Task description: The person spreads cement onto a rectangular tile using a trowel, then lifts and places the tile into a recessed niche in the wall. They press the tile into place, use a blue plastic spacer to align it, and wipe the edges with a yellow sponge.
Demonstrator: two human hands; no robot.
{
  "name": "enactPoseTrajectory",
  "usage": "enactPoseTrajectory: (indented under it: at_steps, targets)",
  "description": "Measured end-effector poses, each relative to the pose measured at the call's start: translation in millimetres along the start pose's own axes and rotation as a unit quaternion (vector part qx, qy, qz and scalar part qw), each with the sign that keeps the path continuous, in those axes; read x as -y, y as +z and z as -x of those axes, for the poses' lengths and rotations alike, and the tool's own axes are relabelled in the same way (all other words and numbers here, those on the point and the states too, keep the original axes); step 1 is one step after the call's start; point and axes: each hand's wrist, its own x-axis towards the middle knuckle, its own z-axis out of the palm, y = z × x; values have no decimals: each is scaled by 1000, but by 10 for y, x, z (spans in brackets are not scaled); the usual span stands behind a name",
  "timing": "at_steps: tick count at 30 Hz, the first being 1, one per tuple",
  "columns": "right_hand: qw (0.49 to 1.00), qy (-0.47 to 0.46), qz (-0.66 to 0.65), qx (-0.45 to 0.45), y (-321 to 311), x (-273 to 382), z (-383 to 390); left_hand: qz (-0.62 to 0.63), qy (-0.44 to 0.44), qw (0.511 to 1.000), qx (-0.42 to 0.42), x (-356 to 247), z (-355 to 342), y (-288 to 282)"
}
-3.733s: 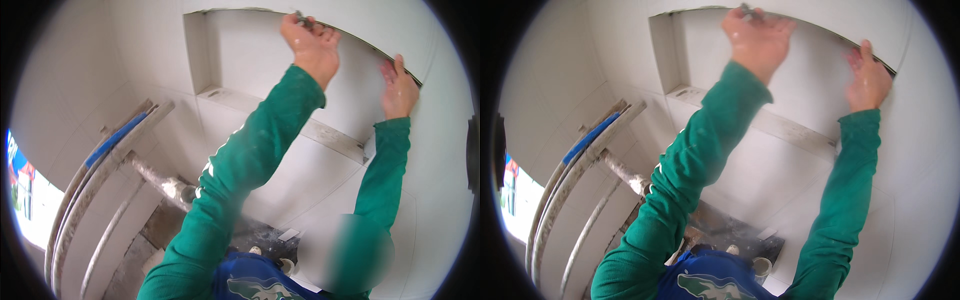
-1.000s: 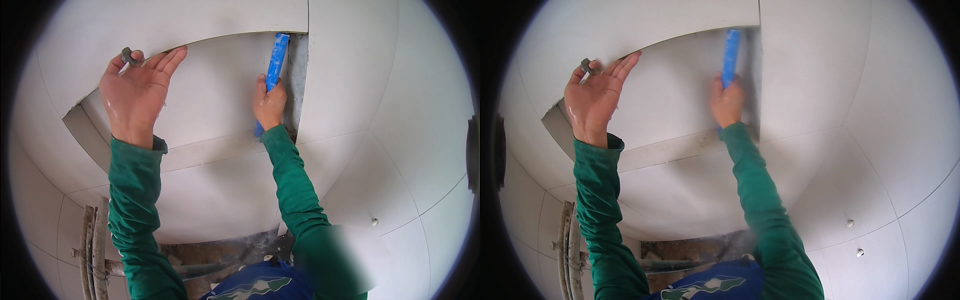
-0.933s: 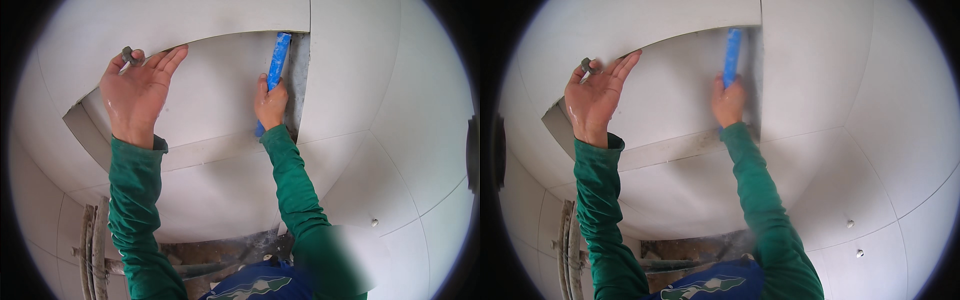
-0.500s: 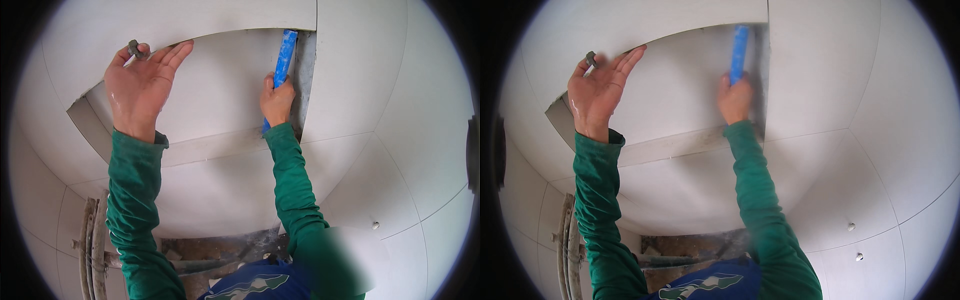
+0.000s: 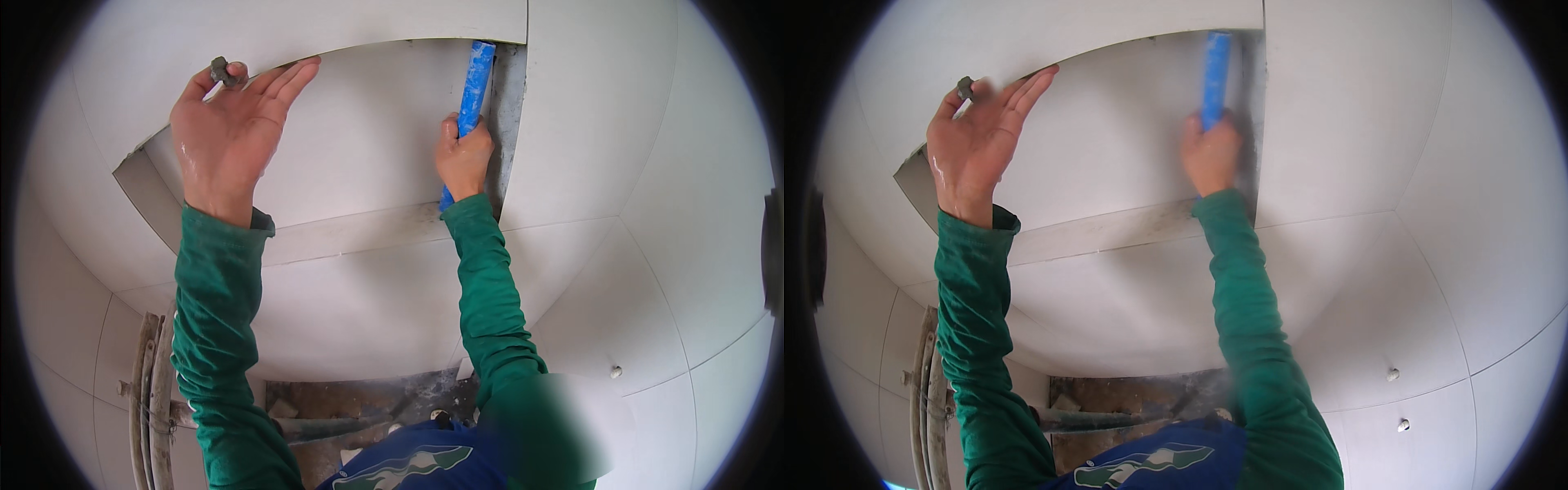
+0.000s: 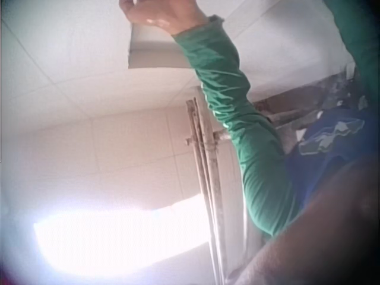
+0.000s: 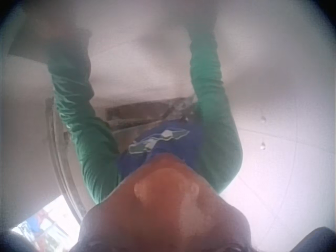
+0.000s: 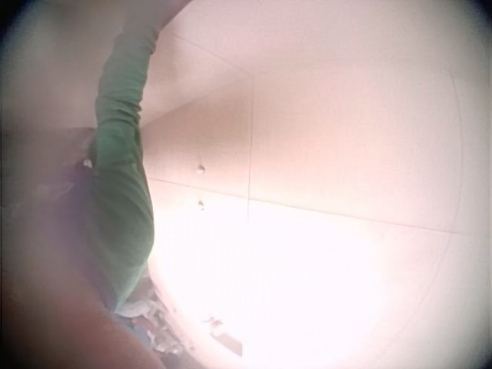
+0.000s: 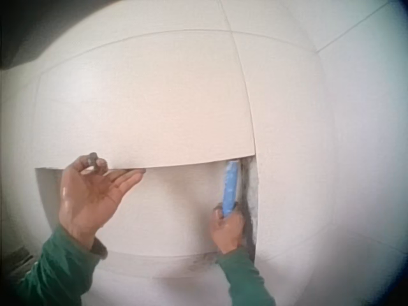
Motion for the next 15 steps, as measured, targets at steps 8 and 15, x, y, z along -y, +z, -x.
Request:
enactPoseTrajectory:
  at_steps: [8, 15]
  targets:
    - [1000, 9, -11, 28, -59, -13, -15, -26, 13, 1000, -4, 21, 6, 12]
    - [999, -2, -23, 25, -75, 59, -7, -91, 64, 993, -31, 122, 102, -34]
